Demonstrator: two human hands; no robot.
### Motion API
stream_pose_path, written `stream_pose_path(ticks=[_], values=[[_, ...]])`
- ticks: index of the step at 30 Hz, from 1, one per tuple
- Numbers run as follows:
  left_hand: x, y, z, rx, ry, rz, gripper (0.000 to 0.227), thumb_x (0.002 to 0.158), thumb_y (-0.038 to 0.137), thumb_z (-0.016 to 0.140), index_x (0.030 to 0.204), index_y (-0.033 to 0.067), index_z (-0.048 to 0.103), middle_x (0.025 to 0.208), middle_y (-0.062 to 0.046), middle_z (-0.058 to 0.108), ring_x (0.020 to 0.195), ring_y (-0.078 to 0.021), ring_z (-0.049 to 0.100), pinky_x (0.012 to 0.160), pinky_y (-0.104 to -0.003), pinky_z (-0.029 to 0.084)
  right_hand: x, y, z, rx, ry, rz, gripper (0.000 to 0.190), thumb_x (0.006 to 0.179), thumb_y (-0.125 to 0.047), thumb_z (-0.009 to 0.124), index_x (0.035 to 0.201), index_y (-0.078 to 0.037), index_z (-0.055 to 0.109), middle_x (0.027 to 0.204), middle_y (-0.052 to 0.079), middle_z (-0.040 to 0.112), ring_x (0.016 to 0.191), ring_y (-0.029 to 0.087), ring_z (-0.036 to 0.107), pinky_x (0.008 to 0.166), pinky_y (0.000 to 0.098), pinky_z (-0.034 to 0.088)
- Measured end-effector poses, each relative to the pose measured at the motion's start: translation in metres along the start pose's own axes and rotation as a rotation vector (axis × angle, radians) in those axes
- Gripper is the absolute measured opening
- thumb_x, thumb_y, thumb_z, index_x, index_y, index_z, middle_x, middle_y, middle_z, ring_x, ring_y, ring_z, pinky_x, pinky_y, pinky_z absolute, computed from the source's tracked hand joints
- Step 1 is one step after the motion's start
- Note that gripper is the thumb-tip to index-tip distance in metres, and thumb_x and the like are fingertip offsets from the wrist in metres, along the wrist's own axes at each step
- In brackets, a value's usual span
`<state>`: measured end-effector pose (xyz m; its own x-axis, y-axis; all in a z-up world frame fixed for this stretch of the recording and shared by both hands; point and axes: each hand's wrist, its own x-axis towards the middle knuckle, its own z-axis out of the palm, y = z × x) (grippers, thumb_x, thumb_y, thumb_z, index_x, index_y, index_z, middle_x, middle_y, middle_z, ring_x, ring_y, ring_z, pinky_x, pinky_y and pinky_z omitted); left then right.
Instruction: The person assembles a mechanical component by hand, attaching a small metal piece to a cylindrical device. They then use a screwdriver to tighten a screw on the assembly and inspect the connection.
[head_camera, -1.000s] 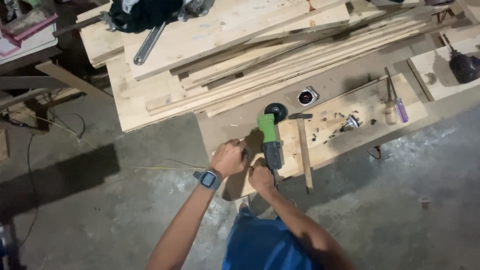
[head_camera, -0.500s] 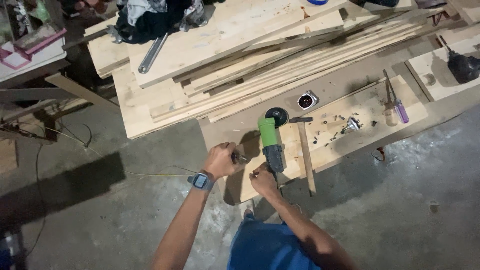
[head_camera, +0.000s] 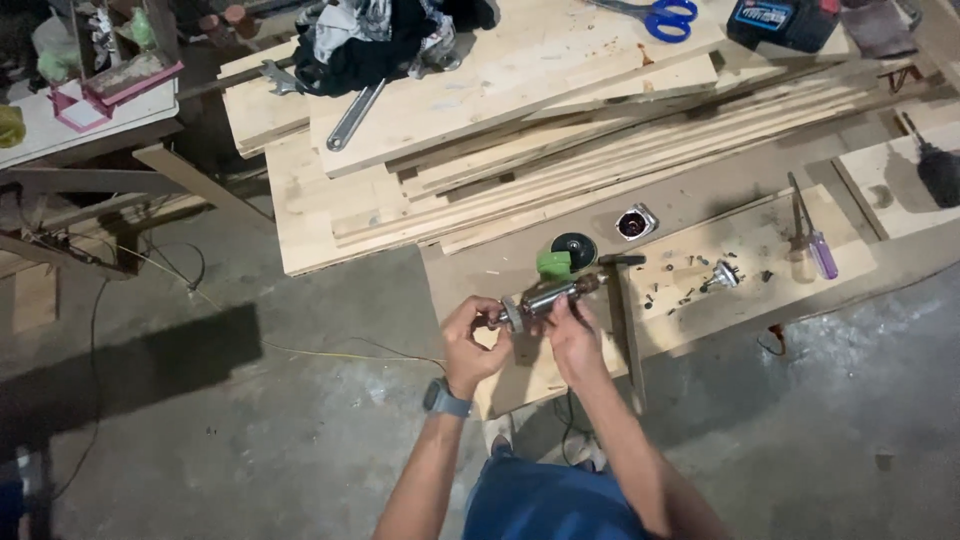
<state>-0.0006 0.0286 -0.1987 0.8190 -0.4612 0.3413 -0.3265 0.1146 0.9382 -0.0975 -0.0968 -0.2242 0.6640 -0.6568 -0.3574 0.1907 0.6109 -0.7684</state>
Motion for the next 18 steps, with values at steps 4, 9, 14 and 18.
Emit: stream_pose_path(ticks=[4, 9, 14, 18], values=[[-0.003, 0.007, 0.02, -0.064, 0.08, -0.026, 0.019, 0.069, 0.002, 0.075, 0.087, 0.0054, 0.07, 0.068, -0.006, 0.059, 0.063, -0.0144, 0.057, 0.056, -0.026, 0.053, -0.001, -0.034, 0.016, -0.077, -0.01, -0.132, 0.018, 0.102, -0.026, 0.063, 0.11, -0.011, 0.062, 0.106, 0.004, 0.07, 0.09, 0.019, 0.069, 0.078, 0.0348, 0.059], [-0.008, 0.015, 0.041, -0.153, 0.192, -0.091, 0.024, 0.072, -0.003, 0.074, 0.094, 0.0013, 0.066, 0.08, -0.009, 0.066, 0.074, -0.0159, 0.063, 0.067, -0.029, 0.061, 0.002, -0.065, 0.026, -0.205, -0.068, -0.216, 0.02, 0.1, -0.018, 0.066, 0.108, 0.0, 0.064, 0.101, 0.015, 0.07, 0.084, 0.026, 0.073, 0.069, 0.0401, 0.065], [-0.012, 0.03, 0.057, -0.211, 0.281, -0.152, 0.023, 0.074, -0.001, 0.076, 0.096, 0.0001, 0.071, 0.078, -0.009, 0.068, 0.074, -0.0134, 0.064, 0.066, -0.028, 0.061, -0.007, -0.083, 0.046, -0.167, -0.027, -0.246, 0.019, 0.098, -0.025, 0.07, 0.101, -0.007, 0.064, 0.104, 0.009, 0.069, 0.081, 0.018, 0.07, 0.066, 0.0314, 0.061], [-0.016, 0.038, 0.06, -0.329, 0.351, -0.256, 0.015, 0.075, -0.001, 0.071, 0.09, -0.0017, 0.069, 0.073, -0.008, 0.066, 0.071, -0.0099, 0.061, 0.062, -0.025, 0.059, -0.015, -0.091, 0.051, -0.163, -0.086, -0.26, 0.031, 0.101, -0.042, 0.062, 0.104, -0.012, 0.065, 0.104, 0.004, 0.069, 0.086, 0.015, 0.068, 0.069, 0.0295, 0.058]])
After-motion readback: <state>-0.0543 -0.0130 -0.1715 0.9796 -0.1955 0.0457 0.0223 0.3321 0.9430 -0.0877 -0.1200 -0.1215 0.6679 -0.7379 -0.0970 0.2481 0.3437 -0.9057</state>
